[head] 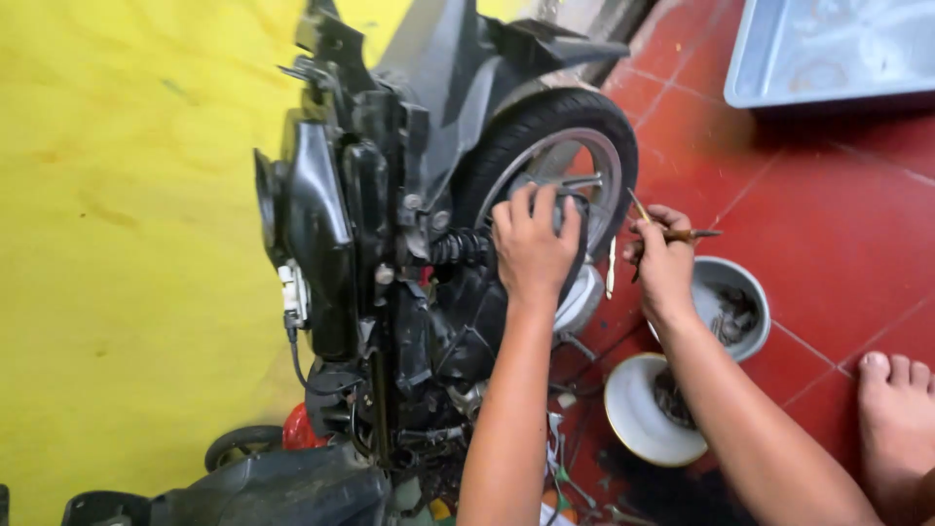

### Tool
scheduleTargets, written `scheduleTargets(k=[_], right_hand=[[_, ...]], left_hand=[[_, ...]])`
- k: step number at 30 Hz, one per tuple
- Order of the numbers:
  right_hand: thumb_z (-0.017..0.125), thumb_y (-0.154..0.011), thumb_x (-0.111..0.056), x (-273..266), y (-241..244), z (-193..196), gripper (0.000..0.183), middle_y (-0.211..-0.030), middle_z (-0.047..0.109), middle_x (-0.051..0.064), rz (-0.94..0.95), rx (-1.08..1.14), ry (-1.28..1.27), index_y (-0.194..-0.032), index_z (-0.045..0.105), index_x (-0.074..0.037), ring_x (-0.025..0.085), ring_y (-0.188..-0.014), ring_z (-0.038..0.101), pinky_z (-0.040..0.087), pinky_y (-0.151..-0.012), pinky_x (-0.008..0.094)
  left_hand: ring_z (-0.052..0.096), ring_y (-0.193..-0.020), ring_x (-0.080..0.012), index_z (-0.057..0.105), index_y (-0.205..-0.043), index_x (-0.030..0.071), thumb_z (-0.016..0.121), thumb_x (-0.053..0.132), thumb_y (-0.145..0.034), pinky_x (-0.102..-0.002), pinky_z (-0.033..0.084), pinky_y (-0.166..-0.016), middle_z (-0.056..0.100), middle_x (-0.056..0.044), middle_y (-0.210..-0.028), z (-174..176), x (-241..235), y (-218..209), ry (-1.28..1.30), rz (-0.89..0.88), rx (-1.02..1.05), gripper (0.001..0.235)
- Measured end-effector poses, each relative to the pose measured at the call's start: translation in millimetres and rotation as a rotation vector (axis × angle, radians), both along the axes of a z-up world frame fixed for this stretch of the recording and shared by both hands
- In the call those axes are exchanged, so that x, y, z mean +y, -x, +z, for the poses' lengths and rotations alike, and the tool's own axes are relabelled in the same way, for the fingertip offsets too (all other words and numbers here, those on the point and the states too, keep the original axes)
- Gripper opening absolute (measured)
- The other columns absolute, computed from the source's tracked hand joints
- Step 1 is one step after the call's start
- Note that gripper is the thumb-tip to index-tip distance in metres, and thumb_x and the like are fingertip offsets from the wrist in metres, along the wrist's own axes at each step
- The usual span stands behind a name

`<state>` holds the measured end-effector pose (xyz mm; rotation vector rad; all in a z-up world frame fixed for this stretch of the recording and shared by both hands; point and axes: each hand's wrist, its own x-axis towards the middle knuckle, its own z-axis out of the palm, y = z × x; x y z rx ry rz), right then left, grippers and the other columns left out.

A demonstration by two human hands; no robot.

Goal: The person uses a screwdriver to remove screws from the front wheel area of a motorcycle, then removes a black plastic cover from the engine casing. They place the screws into a small bowl and continue to work on the engine area.

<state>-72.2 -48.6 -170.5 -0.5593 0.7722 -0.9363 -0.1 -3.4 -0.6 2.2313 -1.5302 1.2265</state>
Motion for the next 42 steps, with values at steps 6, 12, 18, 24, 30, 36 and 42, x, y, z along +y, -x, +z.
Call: scheduleTargets(k=[6, 12, 18, 24, 30, 36, 42], right_hand=[[0.048, -0.105, -0.002, -0.3, 18.5, 76.2, 0.041, -0.122, 0.060, 0.022, 0.075, -0.099, 0.272, -0.144, 0.042, 0.007, 0.022, -0.085, 0.072, 0.055, -0.068, 0.023], [0.048, -0.106, -0.004, 18.6, 42.3, 116.6, 0.039, -0.122, 0.066, 0.027, 0.324, -0.186, 0.560, -0.144, 0.042, 0.002, 0.033, -0.088, 0.076, 0.059, -0.064, 0.029], [0.065, -0.099, -0.025, 67.7, 91.3, 195.3, 0.042, -0.122, 0.072, 0.007, 0.524, 0.336, 0.956, -0.140, 0.065, -0.020, 0.029, -0.103, 0.075, 0.062, -0.077, 0.038], [0.048, -0.093, 0.001, 147.6, 100.3, 200.2, 0.073, -0.129, 0.053, 0.025, 0.605, 0.338, 1.066, -0.163, 0.030, -0.011, 0.044, -0.121, 0.060, 0.050, -0.102, 0.053], [0.045, -0.094, 0.008, 175.5, 127.8, 196.0, 0.067, -0.130, 0.052, 0.026, 0.497, 0.111, 1.116, -0.159, 0.035, -0.003, 0.038, -0.130, 0.053, 0.041, -0.111, 0.051], [0.059, -0.095, 0.005, 193.4, 149.8, 181.1, 0.054, -0.132, 0.058, 0.024, 0.335, 0.006, 1.032, -0.148, 0.054, -0.005, 0.030, -0.121, 0.061, 0.047, -0.107, 0.045], [0.072, -0.089, -0.005, 208.1, 162.3, 168.9, 0.042, -0.118, 0.065, 0.016, 0.403, -0.165, 0.346, -0.115, 0.041, -0.016, 0.031, -0.080, 0.078, 0.056, -0.066, 0.030]], left_hand=[[0.071, -0.105, -0.0216, 0.072, -0.116, 0.020, 0.073, 0.029, -0.088, -0.034, 0.054, -0.092, 0.071, -0.001, -0.111, 6.1, 10.8, -16.8, 0.056, -0.227, 0.405, 0.029], [0.062, -0.122, -0.0437, 0.064, -0.134, 0.006, 0.068, 0.022, -0.096, -0.052, 0.045, -0.110, 0.068, -0.023, -0.127, 51.6, 86.7, 26.0, 0.044, -0.243, 0.751, 0.041], [0.068, -0.114, -0.0368, 0.071, -0.128, 0.011, 0.070, 0.023, -0.094, -0.048, 0.050, -0.102, 0.072, -0.014, -0.124, 65.7, 191.1, 77.9, 0.150, -0.330, 0.748, 0.036], [0.077, -0.097, -0.0204, 0.077, -0.119, 0.016, 0.077, 0.023, -0.093, -0.034, 0.059, -0.090, 0.079, -0.001, -0.106, 78.5, 224.7, 109.1, 0.413, -0.361, 0.858, 0.027], [0.080, -0.085, -0.0232, 0.082, -0.101, 0.014, 0.079, 0.011, -0.089, -0.032, 0.062, -0.078, 0.081, -0.003, -0.090, 87.5, 266.2, 107.3, 0.487, -0.510, 0.999, 0.013], [0.080, -0.083, -0.0197, 0.079, -0.109, 0.010, 0.081, 0.006, -0.086, -0.033, 0.064, -0.078, 0.082, -0.005, -0.090, 93.8, 277.2, 112.0, 0.473, -0.651, 1.055, 0.024], [0.077, -0.099, -0.0183, 0.074, -0.104, 0.006, 0.068, 0.015, -0.098, -0.029, 0.063, -0.091, 0.080, -0.011, -0.104, 70.4, 279.6, 102.7, 0.519, -0.596, 1.478, 0.012]])
